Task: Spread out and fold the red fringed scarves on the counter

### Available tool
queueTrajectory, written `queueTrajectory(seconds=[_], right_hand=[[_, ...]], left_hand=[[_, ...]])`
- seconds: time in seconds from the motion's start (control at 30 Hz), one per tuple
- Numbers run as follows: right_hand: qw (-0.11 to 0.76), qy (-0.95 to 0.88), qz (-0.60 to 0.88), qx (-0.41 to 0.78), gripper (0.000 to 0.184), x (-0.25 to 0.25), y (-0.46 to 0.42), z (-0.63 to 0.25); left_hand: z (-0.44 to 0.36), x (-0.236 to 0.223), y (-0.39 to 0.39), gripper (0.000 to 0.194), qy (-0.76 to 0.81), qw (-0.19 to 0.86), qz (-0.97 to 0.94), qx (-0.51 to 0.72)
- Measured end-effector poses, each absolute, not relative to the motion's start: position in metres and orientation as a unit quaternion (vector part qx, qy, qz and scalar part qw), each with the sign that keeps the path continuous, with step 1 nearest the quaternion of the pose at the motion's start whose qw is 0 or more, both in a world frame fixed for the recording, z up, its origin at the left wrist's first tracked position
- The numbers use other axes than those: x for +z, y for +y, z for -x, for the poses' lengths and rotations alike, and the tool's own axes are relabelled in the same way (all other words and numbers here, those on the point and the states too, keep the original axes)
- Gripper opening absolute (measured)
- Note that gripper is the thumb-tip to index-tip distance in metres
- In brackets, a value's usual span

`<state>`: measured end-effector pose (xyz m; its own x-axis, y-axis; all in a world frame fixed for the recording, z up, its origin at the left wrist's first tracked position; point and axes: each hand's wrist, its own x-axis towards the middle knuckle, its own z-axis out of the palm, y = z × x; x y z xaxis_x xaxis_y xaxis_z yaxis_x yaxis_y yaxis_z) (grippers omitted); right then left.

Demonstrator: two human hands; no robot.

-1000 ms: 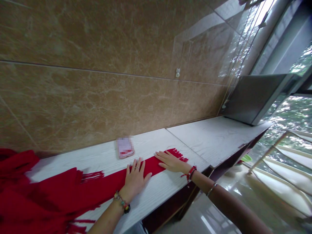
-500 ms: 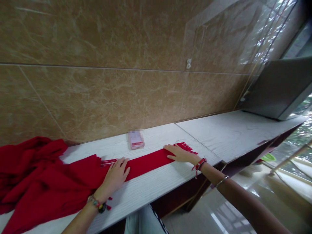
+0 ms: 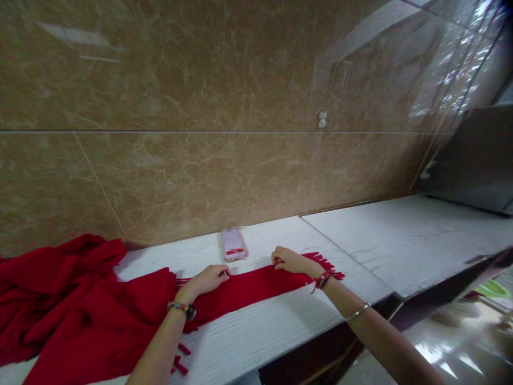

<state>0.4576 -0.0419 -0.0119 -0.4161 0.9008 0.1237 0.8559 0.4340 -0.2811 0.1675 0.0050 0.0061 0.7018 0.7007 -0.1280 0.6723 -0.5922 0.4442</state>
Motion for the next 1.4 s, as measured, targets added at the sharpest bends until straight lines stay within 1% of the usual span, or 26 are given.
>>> queueTrajectory(seconds=[0.07,0.17,0.23,0.33,0.43,0.57,0.63,0.7,0.77,0.97,1.03,1.13,1.23,1.3,1.4], right_hand=[[0.141,-0.834,0.522,0.113,0.016,-0.013,-0.045,-0.461],[0.113,-0.833,0.518,0.156,0.022,-0.010,-0.045,-0.466],[0.084,-0.839,0.511,0.164,0.020,-0.006,-0.042,-0.468],[0.066,-0.848,0.500,0.164,0.018,0.003,-0.035,-0.470],[0.065,-0.846,0.488,0.206,0.017,0.010,-0.027,-0.468],[0.079,-0.834,0.484,0.252,0.016,0.009,-0.022,-0.459],[0.089,-0.831,0.491,0.244,0.014,0.004,-0.021,-0.456],[0.096,-0.834,0.492,0.231,0.013,-0.001,-0.021,-0.455],[0.095,-0.841,0.488,0.215,0.012,-0.004,-0.020,-0.455],[0.089,-0.866,0.471,0.145,0.011,-0.007,-0.015,-0.454],[0.085,-0.873,0.459,0.142,0.012,-0.006,-0.012,-0.455],[0.101,-0.879,0.439,0.158,0.015,-0.007,-0.009,-0.455],[0.114,-0.882,0.421,0.177,0.019,-0.008,-0.006,-0.455],[0.110,-0.885,0.416,0.178,0.017,-0.010,-0.004,-0.454],[0.103,-0.884,0.423,0.169,0.013,-0.012,-0.002,-0.454]], left_hand=[[-0.164,0.003,0.005,0.024,0.385,0.238,-0.890,0.048],[-0.163,-0.001,0.004,0.023,0.386,0.253,-0.884,0.071],[-0.163,-0.001,0.003,0.023,0.393,0.264,-0.878,0.076],[-0.165,0.001,0.000,0.020,0.405,0.261,-0.874,0.071],[-0.167,0.003,-0.003,0.016,0.408,0.246,-0.877,0.062],[-0.173,-0.001,-0.006,0.018,0.419,0.228,-0.874,0.086],[-0.177,-0.004,-0.007,0.020,0.428,0.224,-0.869,0.103],[-0.180,-0.008,-0.008,0.018,0.433,0.218,-0.867,0.115],[-0.182,-0.009,-0.009,0.014,0.432,0.215,-0.867,0.124],[-0.184,-0.012,-0.009,0.016,0.434,0.207,-0.867,0.133],[-0.185,-0.015,-0.011,0.016,0.446,0.186,-0.865,0.136],[-0.187,-0.018,-0.015,0.015,0.454,0.152,-0.866,0.146],[-0.189,-0.017,-0.018,0.015,0.465,0.158,-0.858,0.147],[-0.190,-0.016,-0.020,0.016,0.472,0.163,-0.855,0.137],[-0.193,-0.017,-0.019,0.020,0.465,0.146,-0.863,0.130]])
